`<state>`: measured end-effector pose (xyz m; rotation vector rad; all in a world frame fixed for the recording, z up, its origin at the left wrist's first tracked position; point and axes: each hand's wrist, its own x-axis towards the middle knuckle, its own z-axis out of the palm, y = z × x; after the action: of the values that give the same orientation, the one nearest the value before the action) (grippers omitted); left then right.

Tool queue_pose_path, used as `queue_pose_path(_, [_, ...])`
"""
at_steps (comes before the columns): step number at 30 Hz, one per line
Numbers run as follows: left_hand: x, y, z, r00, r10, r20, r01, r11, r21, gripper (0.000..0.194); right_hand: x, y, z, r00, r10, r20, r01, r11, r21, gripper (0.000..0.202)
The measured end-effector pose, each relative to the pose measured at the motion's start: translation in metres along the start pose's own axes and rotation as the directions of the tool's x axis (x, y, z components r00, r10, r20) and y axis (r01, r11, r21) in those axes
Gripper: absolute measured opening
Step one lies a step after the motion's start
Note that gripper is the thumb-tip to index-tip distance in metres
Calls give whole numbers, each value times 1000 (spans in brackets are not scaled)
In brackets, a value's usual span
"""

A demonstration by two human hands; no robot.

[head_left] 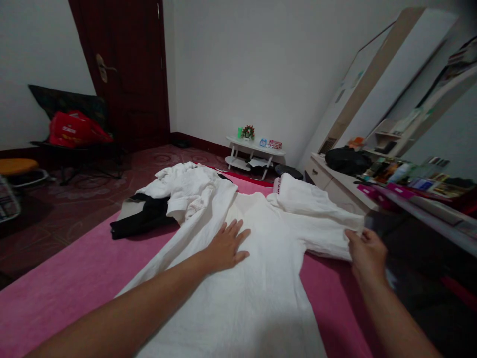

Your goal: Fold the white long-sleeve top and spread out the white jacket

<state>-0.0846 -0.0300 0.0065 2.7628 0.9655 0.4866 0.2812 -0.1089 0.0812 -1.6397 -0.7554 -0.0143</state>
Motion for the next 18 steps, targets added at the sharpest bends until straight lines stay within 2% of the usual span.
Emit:
queue_pose_path(2, [-1, 1, 0, 1000, 7, -1, -7, 1000, 13, 60, 16, 9, -13, 982, 74, -174, -70, 997, 31, 46])
queue_pose_path(3, [-1, 2, 0, 1000, 11, -1, -11, 1000, 16, 59, 18, 10, -15, 976, 59, -212, -59, 998, 8, 48])
queue_pose_path(5, [1, 3, -1, 1000, 13, -4, -13, 1000, 18, 57, 12, 5, -7, 981, -79, -177, 68, 996, -66, 47])
queue_pose_path(7, [1, 3, -1, 1000, 14, -8, -14, 1000, 20, 57, -1, -7, 18, 969, -246, -25, 243, 966, -89, 41])
queue_pose_path(9, [1, 3, -1, 1000, 10, -12, -10, 1000, 20, 57, -11, -23, 55, 921, -351, 171, 365, 930, -54, 31])
queue_pose_path(10, [1, 3, -1, 1000, 8, -13, -8, 1000, 18, 56, -14, -31, 75, 892, -365, 266, 393, 918, -58, 30])
queue_pose_path(12, [1, 4, -2, 1000, 4, -17, -3, 1000, 8, 56, -15, -45, 114, 838, -336, 429, 439, 883, -167, 34])
queue_pose_path(15, [1, 4, -3, 1000, -5, -24, 4, 1000, -6, 55, -10, -55, 159, 773, -230, 591, 527, 752, -397, 48])
queue_pose_path(16, [1, 4, -3, 1000, -6, -25, 6, 1000, -10, 55, -8, -55, 169, 767, -189, 614, 532, 722, -443, 52])
queue_pose_path(18, [1, 4, -4, 1000, -5, -24, 5, 1000, -15, 55, -1, -52, 184, 779, -123, 615, 493, 727, -478, 49])
